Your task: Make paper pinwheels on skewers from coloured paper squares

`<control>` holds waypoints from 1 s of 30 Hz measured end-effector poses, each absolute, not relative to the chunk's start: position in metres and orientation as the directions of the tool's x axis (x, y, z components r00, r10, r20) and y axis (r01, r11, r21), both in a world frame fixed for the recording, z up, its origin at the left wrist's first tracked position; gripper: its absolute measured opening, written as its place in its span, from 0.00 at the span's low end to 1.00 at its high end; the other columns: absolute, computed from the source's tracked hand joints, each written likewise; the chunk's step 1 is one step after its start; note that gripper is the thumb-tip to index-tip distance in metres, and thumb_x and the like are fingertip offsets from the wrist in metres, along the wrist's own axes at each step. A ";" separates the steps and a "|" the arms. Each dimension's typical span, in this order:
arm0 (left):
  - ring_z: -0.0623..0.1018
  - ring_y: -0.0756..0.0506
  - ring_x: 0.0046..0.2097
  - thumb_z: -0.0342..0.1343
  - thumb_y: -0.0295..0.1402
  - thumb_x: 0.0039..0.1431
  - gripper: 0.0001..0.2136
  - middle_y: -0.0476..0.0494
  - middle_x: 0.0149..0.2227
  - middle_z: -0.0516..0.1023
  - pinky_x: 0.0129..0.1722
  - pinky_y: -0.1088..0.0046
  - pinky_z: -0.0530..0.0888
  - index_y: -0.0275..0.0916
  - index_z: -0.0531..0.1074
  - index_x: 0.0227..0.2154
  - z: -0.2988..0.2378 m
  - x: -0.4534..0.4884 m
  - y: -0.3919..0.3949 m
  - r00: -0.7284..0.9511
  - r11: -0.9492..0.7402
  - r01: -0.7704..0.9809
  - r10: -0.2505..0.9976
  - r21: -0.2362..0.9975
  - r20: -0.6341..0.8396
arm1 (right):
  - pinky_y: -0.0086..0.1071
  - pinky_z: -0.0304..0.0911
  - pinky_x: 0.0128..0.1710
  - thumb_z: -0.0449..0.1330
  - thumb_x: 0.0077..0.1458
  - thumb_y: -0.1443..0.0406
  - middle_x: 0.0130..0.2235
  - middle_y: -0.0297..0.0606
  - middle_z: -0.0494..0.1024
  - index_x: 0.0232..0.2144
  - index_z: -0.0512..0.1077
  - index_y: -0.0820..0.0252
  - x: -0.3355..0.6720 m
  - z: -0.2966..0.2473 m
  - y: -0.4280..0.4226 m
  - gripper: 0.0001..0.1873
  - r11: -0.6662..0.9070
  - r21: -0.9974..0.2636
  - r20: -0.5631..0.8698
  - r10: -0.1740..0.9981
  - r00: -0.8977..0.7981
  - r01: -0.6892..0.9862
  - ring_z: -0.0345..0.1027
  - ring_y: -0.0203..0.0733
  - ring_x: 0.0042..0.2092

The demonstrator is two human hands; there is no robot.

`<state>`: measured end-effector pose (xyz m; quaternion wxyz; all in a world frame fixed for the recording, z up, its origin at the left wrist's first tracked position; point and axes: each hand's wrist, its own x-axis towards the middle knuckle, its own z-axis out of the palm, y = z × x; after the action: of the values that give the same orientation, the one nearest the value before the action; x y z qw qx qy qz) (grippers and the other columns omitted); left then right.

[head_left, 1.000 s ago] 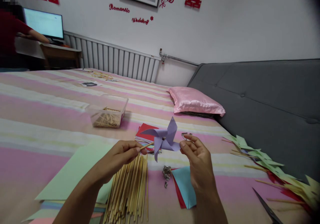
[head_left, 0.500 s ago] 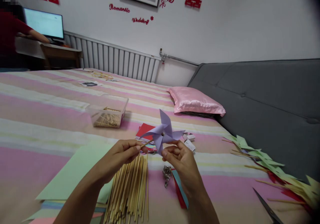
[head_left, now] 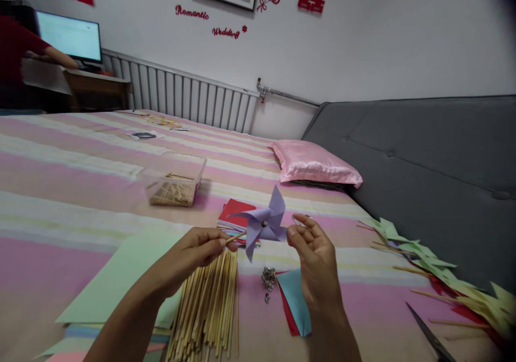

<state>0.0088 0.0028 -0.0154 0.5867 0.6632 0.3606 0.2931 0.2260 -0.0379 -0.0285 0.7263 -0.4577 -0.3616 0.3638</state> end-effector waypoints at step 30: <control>0.52 0.51 0.26 0.48 0.43 0.60 0.15 0.54 0.23 0.53 0.25 0.73 0.50 0.38 0.73 0.36 -0.020 0.020 -0.002 0.647 -0.096 0.100 0.763 0.990 0.009 | 0.37 0.62 0.43 0.67 0.44 0.61 0.36 0.40 0.78 0.35 0.73 0.63 0.201 -0.025 -0.042 0.16 0.312 -0.881 0.187 0.920 0.344 -0.354 0.69 0.44 0.40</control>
<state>0.0200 -0.0024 -0.0198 0.5940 0.6860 0.3145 0.2787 0.2011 -0.0418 -0.0250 0.7229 -0.3868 -0.3654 0.4407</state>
